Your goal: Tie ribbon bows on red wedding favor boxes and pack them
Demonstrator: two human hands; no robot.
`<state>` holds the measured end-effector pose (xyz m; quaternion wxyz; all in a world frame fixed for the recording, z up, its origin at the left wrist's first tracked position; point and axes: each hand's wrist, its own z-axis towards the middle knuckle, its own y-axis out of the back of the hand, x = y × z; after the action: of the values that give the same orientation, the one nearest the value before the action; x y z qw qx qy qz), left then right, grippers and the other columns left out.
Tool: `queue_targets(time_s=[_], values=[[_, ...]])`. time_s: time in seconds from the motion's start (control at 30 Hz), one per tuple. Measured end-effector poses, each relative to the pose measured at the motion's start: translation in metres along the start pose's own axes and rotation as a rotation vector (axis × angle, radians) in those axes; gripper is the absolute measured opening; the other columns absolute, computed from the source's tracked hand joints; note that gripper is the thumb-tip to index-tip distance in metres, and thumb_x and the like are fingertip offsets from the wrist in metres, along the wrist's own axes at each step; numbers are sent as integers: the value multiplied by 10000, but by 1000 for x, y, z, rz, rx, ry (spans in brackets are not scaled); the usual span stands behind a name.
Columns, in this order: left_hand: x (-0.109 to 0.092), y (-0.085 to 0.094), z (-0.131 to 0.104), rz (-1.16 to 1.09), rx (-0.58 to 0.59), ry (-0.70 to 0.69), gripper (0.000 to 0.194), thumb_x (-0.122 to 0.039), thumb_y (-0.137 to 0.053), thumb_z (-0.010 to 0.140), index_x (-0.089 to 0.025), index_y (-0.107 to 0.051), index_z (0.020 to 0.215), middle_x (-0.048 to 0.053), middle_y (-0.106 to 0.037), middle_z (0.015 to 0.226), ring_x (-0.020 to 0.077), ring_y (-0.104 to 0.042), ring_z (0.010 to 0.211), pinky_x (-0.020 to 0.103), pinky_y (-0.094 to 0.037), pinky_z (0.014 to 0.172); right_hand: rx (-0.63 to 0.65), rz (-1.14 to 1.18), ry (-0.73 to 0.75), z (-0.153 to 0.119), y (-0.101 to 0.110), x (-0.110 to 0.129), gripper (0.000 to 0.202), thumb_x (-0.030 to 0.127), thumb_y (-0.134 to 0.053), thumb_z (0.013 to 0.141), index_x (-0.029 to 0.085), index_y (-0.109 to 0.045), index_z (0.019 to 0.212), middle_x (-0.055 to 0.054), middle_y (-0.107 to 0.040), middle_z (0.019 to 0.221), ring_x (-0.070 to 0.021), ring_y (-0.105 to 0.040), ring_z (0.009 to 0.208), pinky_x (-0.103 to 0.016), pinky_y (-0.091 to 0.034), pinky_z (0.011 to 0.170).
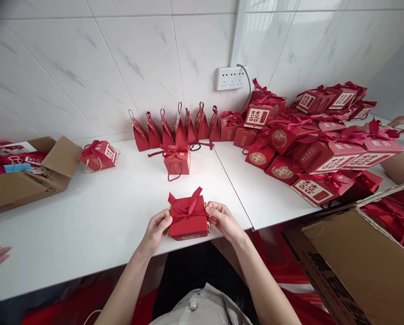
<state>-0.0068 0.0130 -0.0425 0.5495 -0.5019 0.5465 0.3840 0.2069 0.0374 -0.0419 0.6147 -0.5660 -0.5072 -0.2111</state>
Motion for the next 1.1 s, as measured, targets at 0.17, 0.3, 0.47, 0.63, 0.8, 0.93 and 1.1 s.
queue_targets(time_s=[0.17,0.3,0.47,0.63,0.8,0.93,1.1], values=[[-3,-2,-4,37,-120,-40,487,-648,-598,709,-185,-446,709,-41,-412,624,84,-361,540,224,-306,505,71,-172,80,-6,14,9,482,612,-650,729,186,-480,582,45,-365,541,-97,-337,510,-258,-295,529],[5,-5,-16,31,-301,-168,667,-684,-703,546,-207,-496,962,38,-542,912,162,-539,789,276,-467,688,-56,-241,158,-14,26,10,450,630,-538,808,189,-615,759,-25,-517,697,-154,-485,641,-300,-406,618],[9,-4,-22,156,-104,-147,644,-375,-708,713,-267,-400,1268,105,-503,1251,243,-524,1129,375,-439,956,-76,-324,109,-18,18,7,444,561,-453,891,273,-566,1210,-85,-535,1272,-234,-537,1065,-391,-428,915],[-3,13,-4,230,-232,-157,542,-345,-635,776,-255,-413,1262,107,-491,1308,256,-464,1237,424,-366,1050,-122,-535,129,-30,11,18,420,583,-490,860,234,-679,999,-77,-656,1033,-226,-584,905,-381,-426,881],[-9,24,0,226,-760,-190,343,-353,-561,810,-244,-470,1122,98,-471,1319,252,-419,1279,427,-354,1049,-204,-538,56,-46,23,27,576,651,-474,821,180,-596,512,-54,-578,581,-163,-502,557,-327,-418,628],[-3,12,-14,195,-713,-203,344,-411,-550,812,-237,-492,1103,97,-501,1287,259,-416,1280,422,-349,1049,-458,-644,118,-42,30,27,450,612,-547,790,194,-644,654,-18,-530,606,-145,-457,568,-294,-384,579],[5,-18,-24,184,-538,-203,466,-499,-556,809,-235,-471,1184,104,-460,1349,275,-382,1311,427,-335,1070,-336,-694,101,-31,19,21,371,537,-533,833,238,-665,1008,-56,-662,955,-198,-588,753,-356,-454,769]])
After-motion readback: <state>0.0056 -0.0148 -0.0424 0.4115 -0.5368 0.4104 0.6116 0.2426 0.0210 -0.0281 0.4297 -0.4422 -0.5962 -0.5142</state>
